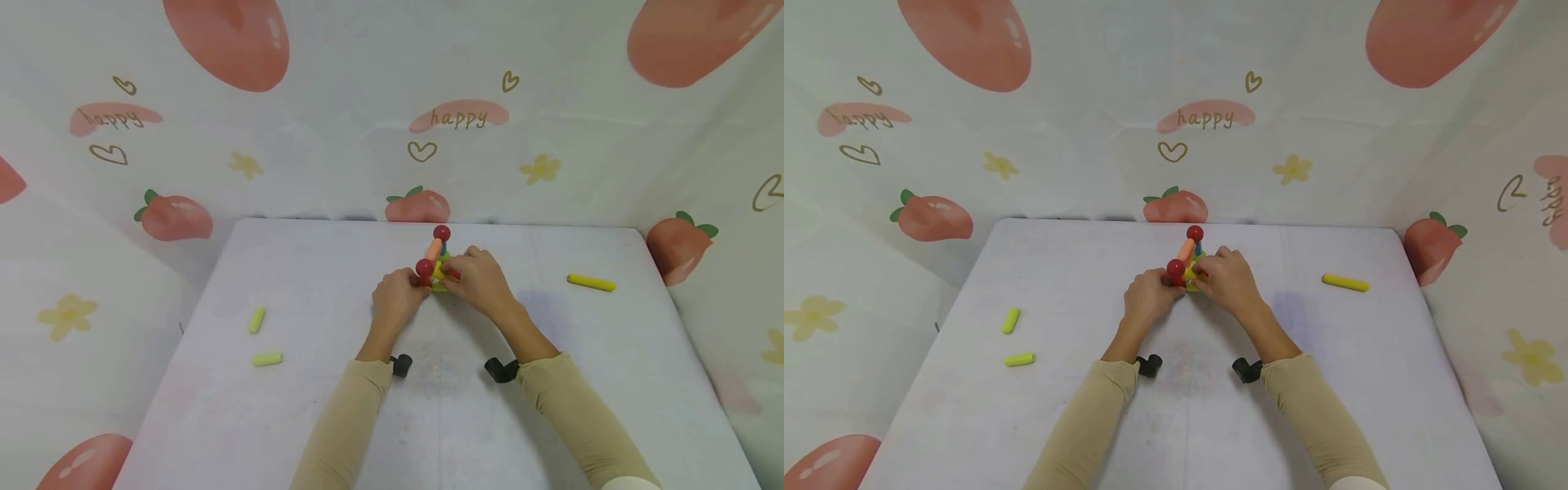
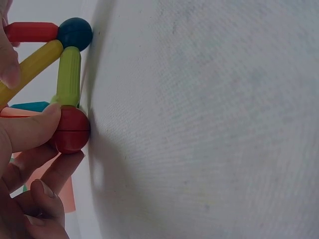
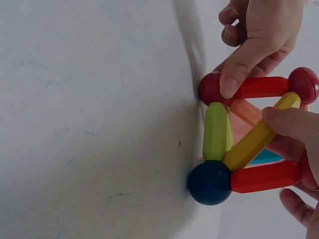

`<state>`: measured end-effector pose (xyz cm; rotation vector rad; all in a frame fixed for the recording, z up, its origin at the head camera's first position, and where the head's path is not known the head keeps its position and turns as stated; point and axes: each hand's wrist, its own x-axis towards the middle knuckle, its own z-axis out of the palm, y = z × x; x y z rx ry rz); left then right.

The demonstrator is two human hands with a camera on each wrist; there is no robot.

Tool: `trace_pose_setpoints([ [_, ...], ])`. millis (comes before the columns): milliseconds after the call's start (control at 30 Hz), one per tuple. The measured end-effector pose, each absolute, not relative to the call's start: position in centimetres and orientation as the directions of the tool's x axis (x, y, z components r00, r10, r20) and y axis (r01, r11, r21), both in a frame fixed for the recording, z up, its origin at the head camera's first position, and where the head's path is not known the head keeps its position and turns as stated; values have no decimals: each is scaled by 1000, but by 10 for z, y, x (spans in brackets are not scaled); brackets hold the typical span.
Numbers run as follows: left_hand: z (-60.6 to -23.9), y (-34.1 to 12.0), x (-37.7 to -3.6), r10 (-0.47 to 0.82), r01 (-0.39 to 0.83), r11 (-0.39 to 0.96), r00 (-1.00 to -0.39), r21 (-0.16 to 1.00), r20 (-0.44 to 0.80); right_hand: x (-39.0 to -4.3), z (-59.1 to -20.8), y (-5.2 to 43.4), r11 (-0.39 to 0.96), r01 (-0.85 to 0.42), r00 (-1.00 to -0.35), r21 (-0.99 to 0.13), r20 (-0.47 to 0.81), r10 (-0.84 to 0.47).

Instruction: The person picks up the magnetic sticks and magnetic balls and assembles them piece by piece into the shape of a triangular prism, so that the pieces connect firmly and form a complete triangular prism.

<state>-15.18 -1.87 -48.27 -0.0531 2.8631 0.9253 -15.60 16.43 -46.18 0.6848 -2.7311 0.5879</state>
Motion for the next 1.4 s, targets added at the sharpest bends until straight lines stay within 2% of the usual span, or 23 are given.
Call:
trace_pose_setpoints([
  [133, -483, -19, -151, 6, -67, 815, -992, 576, -124, -156, -462, 167, 790, -487, -869, -372, 297, -395],
  [300, -482, -18, -151, 4, -67, 815, -993, 576, -121, -150, -467, 186, 685, -350, -936, -639, 201, -290],
  [433, -483, -16, -152, 15, -73, 801, -990, 594, -142, -139, -483, 207, 596, -207, -975, -776, 114, -190],
  [600, -484, -16, -153, 7, -81, 807, -989, 585, -145, -137, -506, 214, 585, -148, -976, -798, 21, -218],
  [933, -484, -14, -152, 11, -78, 801, -990, 594, -144, -146, -516, 208, 597, -191, -978, -779, 101, -181],
  [1400, -485, -18, -152, 4, -96, 799, -986, 594, -165, -150, -512, 204, 597, -121, -983, -793, 12, -184],
])
